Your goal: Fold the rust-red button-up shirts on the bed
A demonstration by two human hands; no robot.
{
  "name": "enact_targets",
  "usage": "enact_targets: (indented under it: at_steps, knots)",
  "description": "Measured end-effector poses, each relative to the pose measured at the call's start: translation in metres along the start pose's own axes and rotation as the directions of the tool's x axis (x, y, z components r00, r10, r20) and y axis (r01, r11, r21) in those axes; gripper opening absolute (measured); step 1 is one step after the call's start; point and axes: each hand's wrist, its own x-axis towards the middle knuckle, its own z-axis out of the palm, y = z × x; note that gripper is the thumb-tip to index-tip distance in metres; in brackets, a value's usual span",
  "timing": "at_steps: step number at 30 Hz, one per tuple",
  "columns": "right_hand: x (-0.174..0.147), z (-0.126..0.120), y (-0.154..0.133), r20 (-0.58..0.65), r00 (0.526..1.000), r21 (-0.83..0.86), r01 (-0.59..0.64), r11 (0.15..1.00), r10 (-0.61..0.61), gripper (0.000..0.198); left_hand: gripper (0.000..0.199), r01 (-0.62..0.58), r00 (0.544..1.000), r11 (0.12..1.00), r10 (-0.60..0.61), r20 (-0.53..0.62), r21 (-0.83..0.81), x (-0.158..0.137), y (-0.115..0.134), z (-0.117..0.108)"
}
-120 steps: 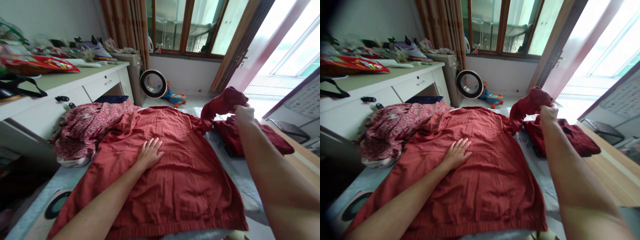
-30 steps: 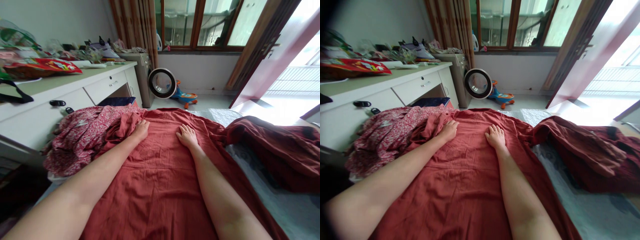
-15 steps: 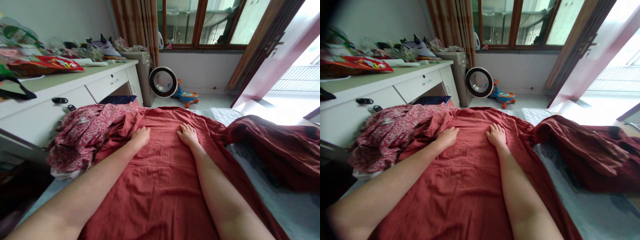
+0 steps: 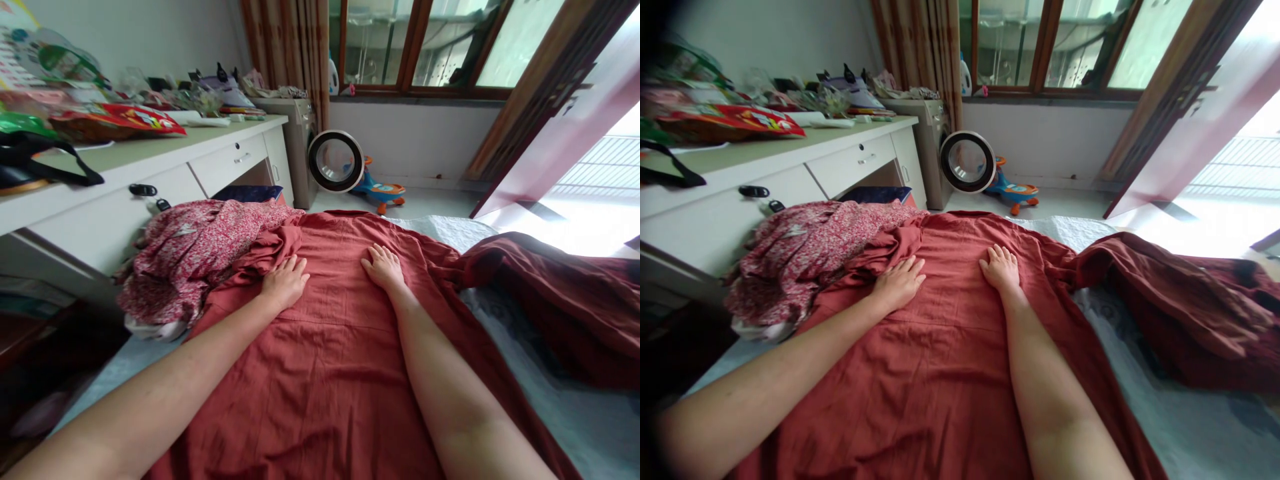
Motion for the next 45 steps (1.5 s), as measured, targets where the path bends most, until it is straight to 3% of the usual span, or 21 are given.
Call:
enact_targets:
  at_steps: [2,5,7,11,22,27,31,33,35,36,38,41,45]
  knots:
    - [0.0,0.0,0.0,-0.003,1.0,-0.002,-0.004,1.0,0.004,0.053,0.042,-0.013,0.999,1.0,0.012,-0.032,-0.009,-0.002,0.015,-0.009]
    - [0.0,0.001,0.0,-0.014,1.0,-0.003,0.0,1.0,0.0,0.052,0.044,-0.294,0.956,0.943,0.292,-0.031,-0.155,-0.009,0.053,-0.013]
    - [0.0,0.001,0.0,-0.025,1.0,-0.001,0.003,1.0,-0.003,0.053,0.051,-0.382,0.919,0.893,0.395,0.007,-0.239,-0.018,0.076,-0.007]
    - [0.0,0.001,0.0,-0.038,0.999,-0.001,0.008,1.0,-0.008,0.052,0.07,-0.329,0.943,0.918,0.332,-0.025,-0.222,-0.036,0.095,0.007]
    - [-0.005,-0.001,-0.006,-0.04,0.999,-0.093,0.025,0.995,-0.029,0.052,0.073,-0.307,0.952,0.928,0.304,-0.049,-0.209,-0.08,0.091,0.001]
    - [0.001,-0.01,-0.008,0.101,0.995,-0.129,-0.002,0.992,0.015,0.057,0.074,-0.272,0.962,0.935,0.273,-0.025,-0.227,-0.101,0.096,0.001]
    - [-0.001,-0.024,-0.015,0.286,0.956,-0.118,-0.032,0.992,0.065,0.063,0.073,-0.256,0.966,0.931,0.258,-0.029,-0.258,-0.11,0.097,-0.001]
    - [-0.014,-0.027,-0.025,0.28,0.96,-0.087,0.023,0.996,0.002,0.064,0.073,-0.258,0.966,0.928,0.256,-0.045,-0.269,-0.111,0.097,-0.001]
    - [-0.033,-0.026,-0.039,0.176,0.97,-0.042,0.176,0.983,-0.166,0.06,0.072,-0.262,0.965,0.926,0.254,-0.066,-0.273,-0.112,0.097,-0.001]
    - [-0.044,-0.023,-0.046,0.109,0.953,-0.024,0.285,0.958,-0.281,0.057,0.072,-0.265,0.964,0.926,0.254,-0.075,-0.27,-0.112,0.097,0.0]
    - [-0.061,-0.015,-0.057,0.127,0.892,0.017,0.435,0.9,-0.434,0.053,0.071,-0.268,0.963,0.928,0.255,-0.083,-0.258,-0.113,0.098,0.001]
    - [-0.067,-0.003,-0.062,0.183,0.861,0.025,0.479,0.877,-0.475,0.055,0.069,-0.269,0.963,0.934,0.258,-0.079,-0.235,-0.114,0.098,0.003]
    - [-0.042,0.001,-0.058,0.18,0.905,-0.016,0.394,0.919,-0.385,0.059,0.067,-0.273,0.962,0.936,0.26,-0.089,-0.223,-0.115,0.1,0.004]
